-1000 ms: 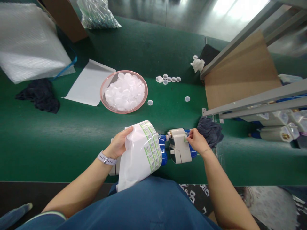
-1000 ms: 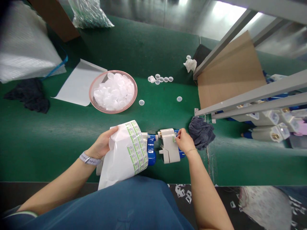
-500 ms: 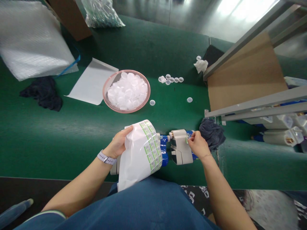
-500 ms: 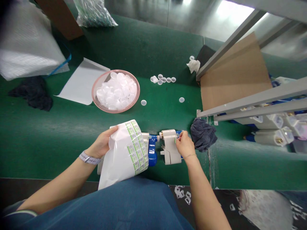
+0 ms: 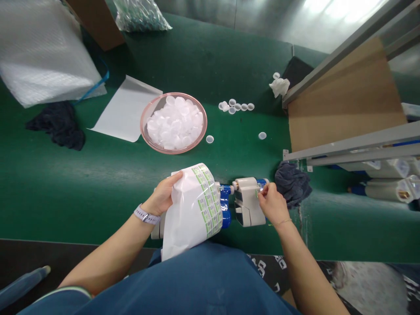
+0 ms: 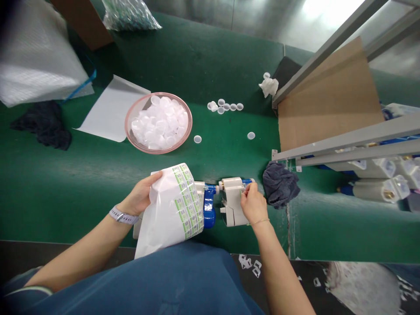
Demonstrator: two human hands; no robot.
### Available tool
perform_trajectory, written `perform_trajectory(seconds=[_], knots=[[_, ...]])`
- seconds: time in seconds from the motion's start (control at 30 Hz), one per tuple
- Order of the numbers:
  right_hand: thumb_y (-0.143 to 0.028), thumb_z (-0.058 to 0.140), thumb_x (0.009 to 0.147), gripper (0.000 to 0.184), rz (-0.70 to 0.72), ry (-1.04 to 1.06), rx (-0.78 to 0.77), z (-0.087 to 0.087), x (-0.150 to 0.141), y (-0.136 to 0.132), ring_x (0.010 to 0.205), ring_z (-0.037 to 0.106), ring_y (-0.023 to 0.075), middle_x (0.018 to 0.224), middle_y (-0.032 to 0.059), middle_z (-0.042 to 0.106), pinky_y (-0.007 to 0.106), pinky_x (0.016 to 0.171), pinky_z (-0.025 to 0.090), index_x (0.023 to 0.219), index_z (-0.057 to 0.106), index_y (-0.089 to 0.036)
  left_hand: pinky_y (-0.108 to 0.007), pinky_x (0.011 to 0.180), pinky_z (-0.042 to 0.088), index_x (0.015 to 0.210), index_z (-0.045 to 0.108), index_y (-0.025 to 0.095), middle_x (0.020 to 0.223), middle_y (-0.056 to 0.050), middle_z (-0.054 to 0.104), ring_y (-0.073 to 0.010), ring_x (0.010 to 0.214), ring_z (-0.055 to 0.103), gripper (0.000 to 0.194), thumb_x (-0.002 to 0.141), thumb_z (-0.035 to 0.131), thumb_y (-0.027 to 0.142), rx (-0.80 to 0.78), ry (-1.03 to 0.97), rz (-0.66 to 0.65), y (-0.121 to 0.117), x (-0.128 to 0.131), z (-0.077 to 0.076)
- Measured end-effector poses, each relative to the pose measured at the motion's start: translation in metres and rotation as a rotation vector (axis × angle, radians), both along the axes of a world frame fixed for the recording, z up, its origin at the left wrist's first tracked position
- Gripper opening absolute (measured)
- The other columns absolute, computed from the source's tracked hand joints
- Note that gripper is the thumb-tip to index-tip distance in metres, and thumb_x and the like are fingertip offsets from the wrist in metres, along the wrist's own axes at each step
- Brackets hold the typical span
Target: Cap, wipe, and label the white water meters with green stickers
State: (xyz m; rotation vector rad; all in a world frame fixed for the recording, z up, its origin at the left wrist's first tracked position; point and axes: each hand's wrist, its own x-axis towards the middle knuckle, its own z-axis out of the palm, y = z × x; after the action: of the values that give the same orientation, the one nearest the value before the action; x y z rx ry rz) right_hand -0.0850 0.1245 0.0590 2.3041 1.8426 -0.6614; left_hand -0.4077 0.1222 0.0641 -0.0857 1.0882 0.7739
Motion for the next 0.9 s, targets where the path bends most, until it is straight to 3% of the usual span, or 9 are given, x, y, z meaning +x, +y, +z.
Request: perform_trajectory(seconds=[0.17, 0.37, 0.57, 0.9], knots=[[-0.026, 0.055, 0.074, 0.016, -0.083, 0.233, 0.087, 0.005, 0.011, 0.000, 0.067, 0.057, 0.0186, 0.073, 0.0000, 0.059, 0.029, 0.063, 0.037, 0.079, 0.039, -0.024, -0.033, 0.083, 0.055, 0.121, 0.057, 0.003, 0.111, -0.018, 0.065, -0.0265, 0.093, 0.067, 0.040, 0.092, 0.044, 0.028, 0.004, -0.021, 0.001, 0.004, 0.004, 0.001], [-0.029, 0.061, 0.063, 0.025, -0.242, 0.534, -0.048, -0.019, 0.039, 0.012, 0.064, 0.055, 0.0152, 0.066, -0.0028, 0.054, 0.029, 0.063, 0.042, 0.073, 0.039, -0.023, -0.032, 0.082, 0.056, 0.122, 0.057, 0.003, 0.111, -0.017, 0.066, -0.0262, 0.093, 0.066, 0.040, 0.092, 0.045, 0.027, 0.023, -0.024, 0.000, 0.005, 0.008, 0.002], [-0.031, 0.062, 0.061, 0.027, -0.206, 0.608, -0.100, -0.032, 0.047, 0.019, 0.062, 0.052, 0.0138, 0.063, -0.0043, 0.053, 0.028, 0.062, 0.041, 0.073, 0.039, -0.022, -0.033, 0.084, 0.056, 0.123, 0.056, 0.004, 0.114, -0.017, 0.064, -0.0265, 0.096, 0.066, 0.042, 0.092, 0.045, 0.029, 0.021, -0.026, -0.005, 0.002, 0.003, -0.001], [-0.031, 0.061, 0.063, 0.026, -0.185, 0.629, -0.142, -0.020, 0.043, 0.022, 0.063, 0.053, 0.0141, 0.065, -0.0034, 0.053, 0.027, 0.059, 0.041, 0.074, 0.039, -0.022, -0.033, 0.085, 0.054, 0.122, 0.057, 0.004, 0.114, -0.017, 0.065, -0.0254, 0.095, 0.066, 0.042, 0.093, 0.043, 0.031, -0.003, -0.053, -0.003, 0.004, 0.004, -0.001]])
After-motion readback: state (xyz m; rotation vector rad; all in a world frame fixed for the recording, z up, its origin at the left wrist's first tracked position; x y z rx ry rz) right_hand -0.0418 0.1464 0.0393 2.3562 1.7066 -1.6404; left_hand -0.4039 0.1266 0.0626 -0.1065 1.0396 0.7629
